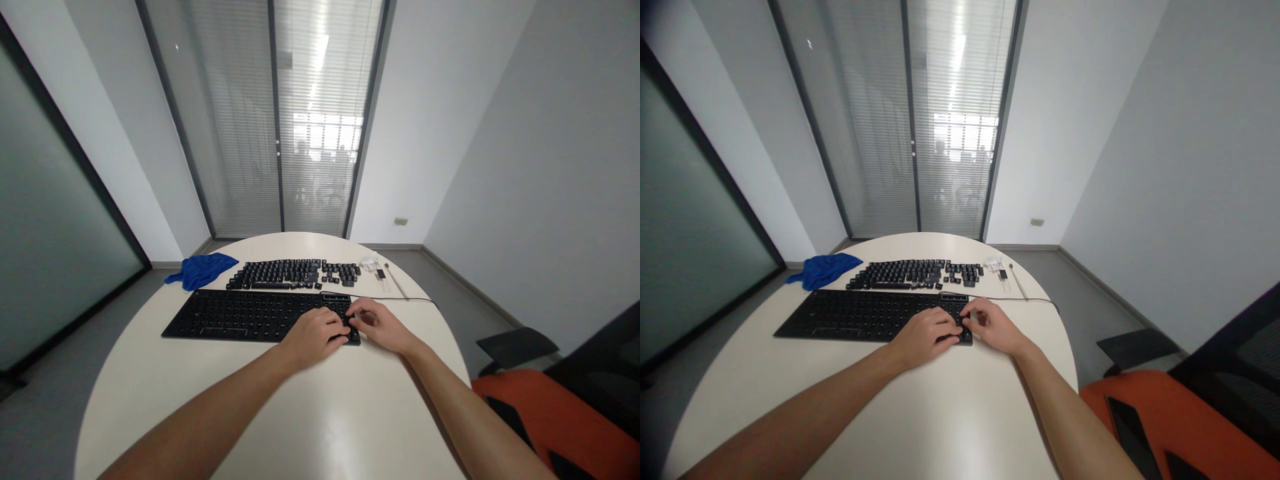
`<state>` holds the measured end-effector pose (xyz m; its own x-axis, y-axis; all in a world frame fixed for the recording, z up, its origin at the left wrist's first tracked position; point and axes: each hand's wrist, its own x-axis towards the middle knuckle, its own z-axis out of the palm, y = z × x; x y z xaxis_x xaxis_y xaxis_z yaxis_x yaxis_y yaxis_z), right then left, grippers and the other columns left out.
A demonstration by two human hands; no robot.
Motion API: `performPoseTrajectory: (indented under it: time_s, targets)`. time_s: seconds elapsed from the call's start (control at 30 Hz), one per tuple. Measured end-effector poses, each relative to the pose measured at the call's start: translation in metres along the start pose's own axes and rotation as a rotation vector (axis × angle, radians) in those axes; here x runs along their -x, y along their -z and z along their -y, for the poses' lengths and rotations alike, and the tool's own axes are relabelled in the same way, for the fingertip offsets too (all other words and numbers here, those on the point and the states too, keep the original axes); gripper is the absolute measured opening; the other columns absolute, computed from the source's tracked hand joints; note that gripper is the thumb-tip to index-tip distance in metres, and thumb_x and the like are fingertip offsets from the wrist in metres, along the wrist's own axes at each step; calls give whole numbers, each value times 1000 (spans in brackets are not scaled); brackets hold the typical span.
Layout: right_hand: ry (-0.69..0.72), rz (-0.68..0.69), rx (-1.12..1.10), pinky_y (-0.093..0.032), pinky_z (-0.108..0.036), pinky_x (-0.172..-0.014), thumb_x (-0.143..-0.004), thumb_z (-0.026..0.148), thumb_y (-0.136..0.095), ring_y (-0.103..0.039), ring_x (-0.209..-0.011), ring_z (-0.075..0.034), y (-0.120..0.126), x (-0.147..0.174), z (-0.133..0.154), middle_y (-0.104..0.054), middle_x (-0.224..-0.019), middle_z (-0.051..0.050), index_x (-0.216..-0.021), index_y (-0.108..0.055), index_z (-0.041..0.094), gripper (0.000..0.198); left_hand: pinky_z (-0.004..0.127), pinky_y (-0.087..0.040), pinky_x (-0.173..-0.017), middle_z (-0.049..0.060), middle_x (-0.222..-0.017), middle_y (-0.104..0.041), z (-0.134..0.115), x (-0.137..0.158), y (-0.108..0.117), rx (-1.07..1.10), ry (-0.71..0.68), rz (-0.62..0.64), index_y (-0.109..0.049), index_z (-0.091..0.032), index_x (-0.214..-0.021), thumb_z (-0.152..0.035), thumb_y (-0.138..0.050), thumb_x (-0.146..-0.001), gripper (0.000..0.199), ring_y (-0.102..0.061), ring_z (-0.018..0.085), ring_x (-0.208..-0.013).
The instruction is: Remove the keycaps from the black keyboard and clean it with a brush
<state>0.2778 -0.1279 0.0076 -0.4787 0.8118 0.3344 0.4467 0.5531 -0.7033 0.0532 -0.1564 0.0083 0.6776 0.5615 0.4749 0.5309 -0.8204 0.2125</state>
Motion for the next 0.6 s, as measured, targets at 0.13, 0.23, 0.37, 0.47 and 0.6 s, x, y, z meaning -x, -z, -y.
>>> performPoseTrajectory:
  time_s: [0.13,0.23,0.37,0.47,0.6]
  targets:
    - [43,27,6,-51,-37,-85,-88,36,-63,-60,-100,-23,2,2,1,-65,-111,-9,-105,-66,23,21,33,-48,-84,5,-99,-69,2,0,4,-59,-54,37,-71,-21,-106,-33,-53,-97,23,-60,19,-95]
    - [85,46,12,-43,-45,-103,-86,38,-66,-55,-118,-27,4,2,3,-61,-124,-10,-113,-64,25,30,32,-48,-85,5,-99,-69,3,0,4,-44,-65,40,-71,-21,-102,-32,-51,-98,24,-60,18,-95]
    - [86,62,20,-36,-50,-110,-82,41,-71,-49,-128,-29,6,4,4,-56,-134,-11,-122,-60,26,44,31,-48,-85,5,-98,-71,5,0,1,27,-30,13,-73,-21,-99,-33,-52,-98,24,-61,18,-93]
    - [70,77,21,-36,-49,-111,-81,42,-72,-48,-129,-29,6,4,2,-54,-136,-12,-127,-56,26,51,31,-48,-85,4,-97,-72,4,1,-1,76,9,-10,-71,-20,-100,-34,-57,-96,20,-61,18,-93]
    - [31,85,-7,-35,-46,-112,-80,44,-73,-45,-132,-28,5,5,-1,-49,-142,-10,-134,-52,27,60,32,-47,-87,2,-97,-71,3,0,-1,123,55,-21,-70,-20,-96,-31,-63,-92,14,-60,19,-95]
